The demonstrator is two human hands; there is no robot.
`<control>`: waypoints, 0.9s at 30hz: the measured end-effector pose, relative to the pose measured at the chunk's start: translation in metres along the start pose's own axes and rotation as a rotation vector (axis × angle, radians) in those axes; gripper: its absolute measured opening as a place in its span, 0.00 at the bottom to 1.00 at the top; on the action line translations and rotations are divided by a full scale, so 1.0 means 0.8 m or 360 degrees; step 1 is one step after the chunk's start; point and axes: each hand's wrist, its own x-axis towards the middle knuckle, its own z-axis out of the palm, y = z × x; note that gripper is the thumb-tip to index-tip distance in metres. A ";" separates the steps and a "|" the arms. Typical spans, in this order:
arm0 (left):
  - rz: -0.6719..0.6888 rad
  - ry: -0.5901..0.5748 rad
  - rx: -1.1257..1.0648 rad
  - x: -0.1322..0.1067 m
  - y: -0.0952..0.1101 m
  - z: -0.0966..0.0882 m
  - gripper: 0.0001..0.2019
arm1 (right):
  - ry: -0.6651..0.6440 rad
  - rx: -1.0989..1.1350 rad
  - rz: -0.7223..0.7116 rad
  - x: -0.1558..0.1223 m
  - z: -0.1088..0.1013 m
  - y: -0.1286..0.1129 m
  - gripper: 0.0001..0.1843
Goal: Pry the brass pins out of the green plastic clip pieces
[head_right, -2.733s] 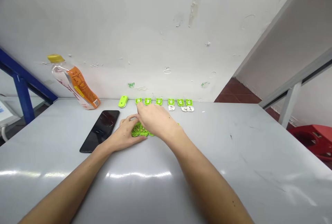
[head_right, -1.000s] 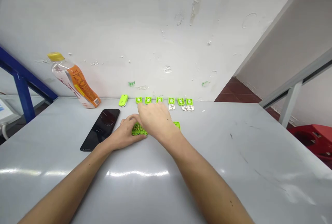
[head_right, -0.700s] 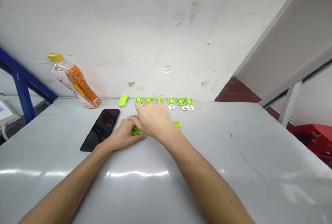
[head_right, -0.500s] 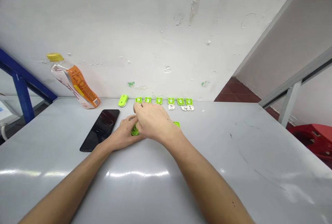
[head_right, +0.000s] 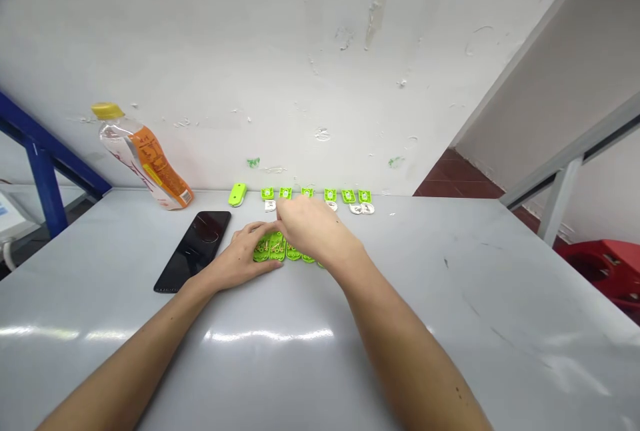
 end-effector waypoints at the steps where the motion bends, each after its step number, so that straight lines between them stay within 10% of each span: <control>1: 0.0017 0.0000 0.0002 0.000 0.001 0.000 0.34 | -0.0009 0.0002 -0.0001 0.001 0.001 0.000 0.09; 27: 0.0010 0.0005 0.0016 0.001 0.002 0.000 0.31 | 0.0094 -0.0400 0.0012 0.008 0.012 -0.014 0.15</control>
